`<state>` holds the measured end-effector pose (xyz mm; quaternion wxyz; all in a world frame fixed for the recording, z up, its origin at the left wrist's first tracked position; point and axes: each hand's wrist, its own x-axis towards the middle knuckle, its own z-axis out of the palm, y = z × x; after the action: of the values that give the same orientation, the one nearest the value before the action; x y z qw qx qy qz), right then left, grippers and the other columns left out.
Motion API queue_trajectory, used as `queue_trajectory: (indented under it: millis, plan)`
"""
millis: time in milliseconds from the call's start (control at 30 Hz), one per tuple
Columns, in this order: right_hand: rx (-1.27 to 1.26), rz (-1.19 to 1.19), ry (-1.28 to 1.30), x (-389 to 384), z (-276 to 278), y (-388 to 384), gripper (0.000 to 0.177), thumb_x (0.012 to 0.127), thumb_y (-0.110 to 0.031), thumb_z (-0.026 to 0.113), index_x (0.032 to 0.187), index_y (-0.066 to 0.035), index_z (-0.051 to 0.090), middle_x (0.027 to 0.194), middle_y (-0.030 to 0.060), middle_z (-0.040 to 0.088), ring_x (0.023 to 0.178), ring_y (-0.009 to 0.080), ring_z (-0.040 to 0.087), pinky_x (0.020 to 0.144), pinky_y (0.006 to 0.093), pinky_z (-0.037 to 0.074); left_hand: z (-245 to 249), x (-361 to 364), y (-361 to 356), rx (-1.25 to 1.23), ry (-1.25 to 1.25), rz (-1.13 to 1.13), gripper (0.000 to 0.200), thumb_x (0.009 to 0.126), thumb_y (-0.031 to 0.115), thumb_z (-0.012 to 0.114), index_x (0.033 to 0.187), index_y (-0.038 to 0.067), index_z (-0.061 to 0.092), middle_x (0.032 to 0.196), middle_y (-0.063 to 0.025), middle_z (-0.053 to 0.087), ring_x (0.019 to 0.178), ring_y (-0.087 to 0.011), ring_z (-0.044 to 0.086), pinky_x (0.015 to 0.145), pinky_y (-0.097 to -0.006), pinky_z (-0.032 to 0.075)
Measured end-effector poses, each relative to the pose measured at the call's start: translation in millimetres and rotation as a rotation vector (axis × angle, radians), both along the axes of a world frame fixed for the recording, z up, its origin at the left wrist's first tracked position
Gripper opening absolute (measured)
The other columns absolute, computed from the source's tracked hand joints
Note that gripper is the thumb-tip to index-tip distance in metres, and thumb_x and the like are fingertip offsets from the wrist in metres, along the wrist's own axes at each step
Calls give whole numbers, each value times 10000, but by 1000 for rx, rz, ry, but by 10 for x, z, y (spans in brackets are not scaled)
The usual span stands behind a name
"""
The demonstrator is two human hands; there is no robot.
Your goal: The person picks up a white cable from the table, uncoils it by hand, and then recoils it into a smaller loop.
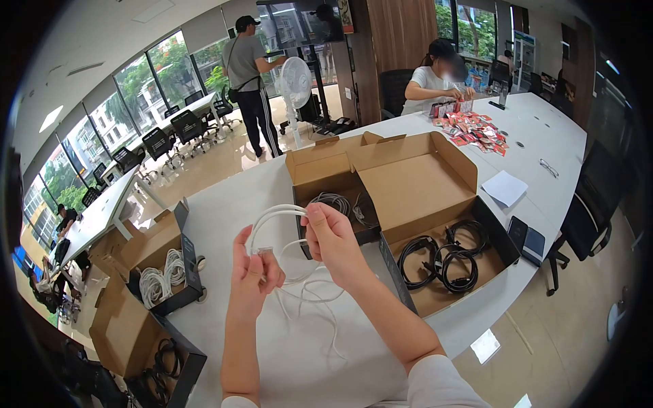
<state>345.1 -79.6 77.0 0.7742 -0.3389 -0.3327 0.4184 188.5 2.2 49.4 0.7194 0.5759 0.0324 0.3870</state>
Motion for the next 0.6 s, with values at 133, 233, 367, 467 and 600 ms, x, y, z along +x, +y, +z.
queue_trajectory:
  millis: [133, 233, 367, 467, 600]
  plan:
    - [-11, 52, -127, -1, -24, 2, 307, 1017, -329, 441, 850, -75, 486, 550, -77, 312, 445, 22, 218, 399, 214, 177, 6, -88, 138, -410, -100, -278, 449, 1001, 316, 459, 1382, 115, 332, 580, 14, 349, 476, -88, 337, 539, -278, 382]
    - [-42, 6, -279, -1, -6, -3, 306, 1023, -304, 431, 842, -68, 501, 532, -80, 315, 438, 19, 217, 400, 209, 185, 64, -89, 74, -208, -34, -65, 426, 1009, 299, 422, 1378, 90, 382, 577, 21, 342, 481, -92, 344, 539, -273, 361]
    - [-73, -62, -382, 24, 2, 0, 319, 1025, -296, 424, 835, -63, 531, 507, -86, 323, 426, 12, 231, 395, 207, 203, 178, -59, -20, -179, 17, -27, 420, 1005, 265, 394, 1383, 83, 388, 567, 40, 295, 478, -80, 310, 536, -259, 331]
    - [-59, -55, -415, 48, -19, 18, 316, 1021, -307, 432, 871, -61, 561, 524, -82, 354, 441, 9, 265, 408, 199, 236, 126, -87, 52, -288, -19, -169, 387, 998, 252, 409, 1341, 75, 437, 552, 56, 252, 464, -72, 258, 509, -246, 283]
    - [-32, -145, -492, -13, -153, 99, 271, 1001, -287, 489, 990, -41, 602, 591, -68, 416, 499, 23, 359, 460, 193, 315, 26, -58, 121, -395, -68, -20, 345, 995, 282, 440, 1241, 55, 522, 531, 69, 192, 444, -70, 177, 469, -244, 218]
